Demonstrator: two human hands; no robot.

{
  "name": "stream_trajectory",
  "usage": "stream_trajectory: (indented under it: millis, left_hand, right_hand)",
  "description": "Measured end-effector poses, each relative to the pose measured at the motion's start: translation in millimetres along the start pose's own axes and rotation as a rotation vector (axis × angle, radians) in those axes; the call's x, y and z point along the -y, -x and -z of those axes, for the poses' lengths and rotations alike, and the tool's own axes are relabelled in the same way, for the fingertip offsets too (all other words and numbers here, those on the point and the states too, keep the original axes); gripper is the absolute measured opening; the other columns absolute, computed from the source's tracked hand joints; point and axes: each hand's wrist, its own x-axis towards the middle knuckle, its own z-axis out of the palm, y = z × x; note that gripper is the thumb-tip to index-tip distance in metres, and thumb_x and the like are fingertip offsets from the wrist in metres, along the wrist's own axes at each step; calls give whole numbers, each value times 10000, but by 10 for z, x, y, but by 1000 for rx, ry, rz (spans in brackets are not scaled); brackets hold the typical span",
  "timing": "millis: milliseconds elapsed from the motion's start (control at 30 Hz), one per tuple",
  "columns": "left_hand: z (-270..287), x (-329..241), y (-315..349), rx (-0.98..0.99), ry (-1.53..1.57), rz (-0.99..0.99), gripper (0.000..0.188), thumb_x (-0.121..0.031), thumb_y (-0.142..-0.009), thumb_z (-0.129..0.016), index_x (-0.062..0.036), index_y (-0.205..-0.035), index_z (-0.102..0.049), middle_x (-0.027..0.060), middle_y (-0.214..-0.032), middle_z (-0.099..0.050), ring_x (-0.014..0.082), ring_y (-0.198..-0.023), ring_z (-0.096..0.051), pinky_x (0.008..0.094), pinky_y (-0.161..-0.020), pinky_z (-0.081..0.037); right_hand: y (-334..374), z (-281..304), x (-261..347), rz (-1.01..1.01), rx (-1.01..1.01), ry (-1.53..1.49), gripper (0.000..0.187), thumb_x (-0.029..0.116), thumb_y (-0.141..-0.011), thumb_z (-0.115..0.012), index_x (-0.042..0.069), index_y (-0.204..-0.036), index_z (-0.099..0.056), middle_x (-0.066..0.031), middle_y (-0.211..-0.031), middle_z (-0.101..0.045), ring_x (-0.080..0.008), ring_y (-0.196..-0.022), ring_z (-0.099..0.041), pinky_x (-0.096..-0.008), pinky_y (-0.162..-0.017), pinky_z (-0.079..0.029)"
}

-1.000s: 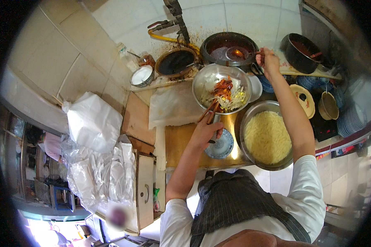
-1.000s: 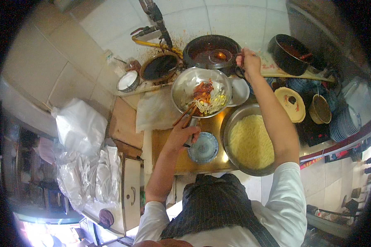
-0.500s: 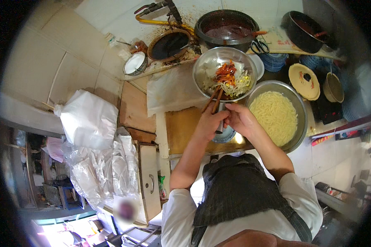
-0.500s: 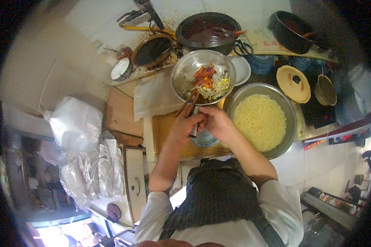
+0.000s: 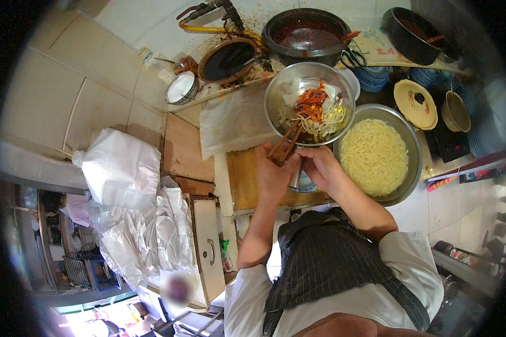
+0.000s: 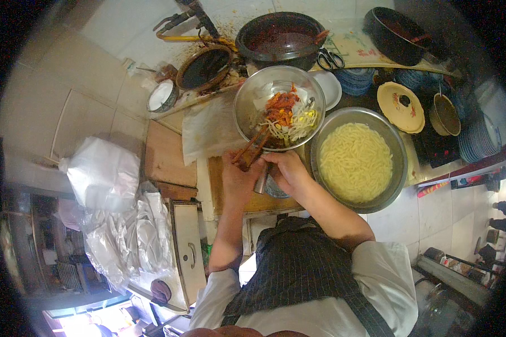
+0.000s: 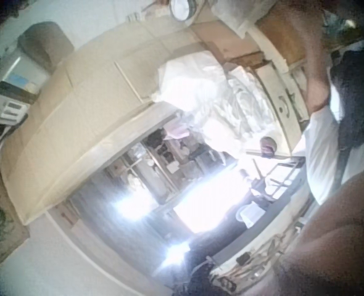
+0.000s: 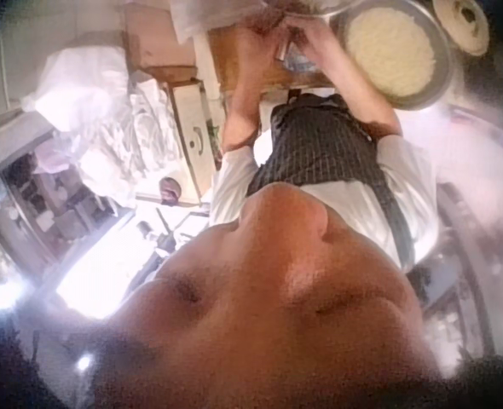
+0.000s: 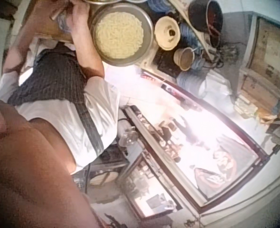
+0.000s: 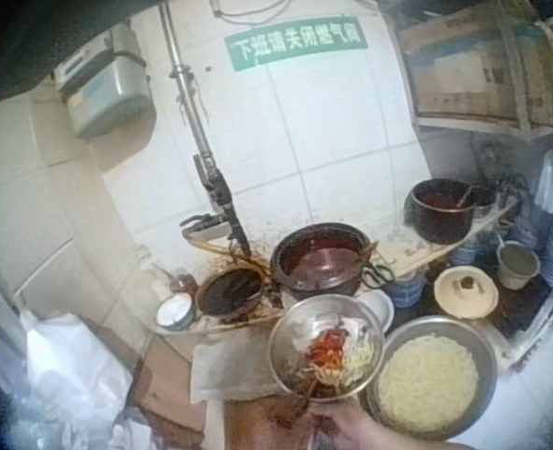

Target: The person prepares a bowl of noodles by adding ingredients from a plastic bag and a large container into a metal bowl, then scoops sauce from a pot into the bowl using a spoon and mixes the contents with chopsticks.

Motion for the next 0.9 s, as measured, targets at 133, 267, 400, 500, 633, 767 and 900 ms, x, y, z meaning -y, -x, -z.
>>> stream_trajectory:
  millis: [133, 267, 400, 500, 633, 767, 900]
  left_hand:
    - [81, -256, -53, -53, 118, -10, 209, -28, -786, -668, -8, -941, -530, 71, -822, -612, 112, -764, -570, 248, -670, -473]
    - [143, -433, -220, -107, -147, -255, 133, -24, -791, -665, -15, -889, -576, 43, -797, -610, 102, -707, -565, 238, -645, -467]
    - [55, -814, -585, -64, -189, -496, 106, -69, -794, -671, -12, -847, -599, 38, -770, -612, 100, -682, -559, 250, -627, -460]
    - [-131, -1023, -809, -16, -224, -523, 113, -90, -795, -660, -10, -825, -586, 66, -725, -602, 125, -644, -567, 274, -598, -458]
    - [-223, -1103, -835, 0, -346, -457, 136, -97, -783, -645, -6, -752, -548, 110, -653, -581, 188, -587, -585, 314, -555, -457]
    - [-42, -1239, -717, 69, -332, -362, 188, -150, -795, -659, -5, -772, -540, 75, -645, -591, 128, -610, -564, 279, -564, -449]
    - [-289, -1291, -720, 71, -354, -517, 195, -138, -785, -663, 1, -732, -536, 77, -617, -586, 128, -555, -551, 288, -522, -439]
  right_hand:
    - [37, -30, 34, -44, 74, -47, 339, -30, -823, -494, -47, -1161, -481, -131, -1058, -579, -266, -992, -564, -415, -879, -475]
    - [85, -109, 55, -69, 77, -85, 313, -24, -843, -475, -47, -1154, -465, -129, -1006, -574, -286, -996, -560, -476, -889, -476]
    - [108, -122, 19, -108, 75, -86, 292, -14, -858, -466, -45, -1148, -447, -124, -982, -567, -279, -996, -560, -497, -880, -480]
    - [137, -153, 9, -121, 77, -90, 290, -12, -861, -465, -44, -1148, -439, -120, -977, -563, -273, -988, -561, -498, -881, -484]
    - [131, -106, 87, -93, 101, -84, 291, -12, -859, -470, -42, -1147, -438, -115, -976, -563, -269, -980, -563, -494, -889, -484]
    - [136, -57, 39, -32, 66, -101, 256, -20, -847, -482, -64, -1099, -472, -144, -966, -576, -282, -935, -589, -465, -857, -503]
    - [141, -110, 1, 3, 125, -82, 242, -19, -854, -472, -60, -1093, -473, -143, -960, -577, -268, -925, -588, -458, -865, -502]
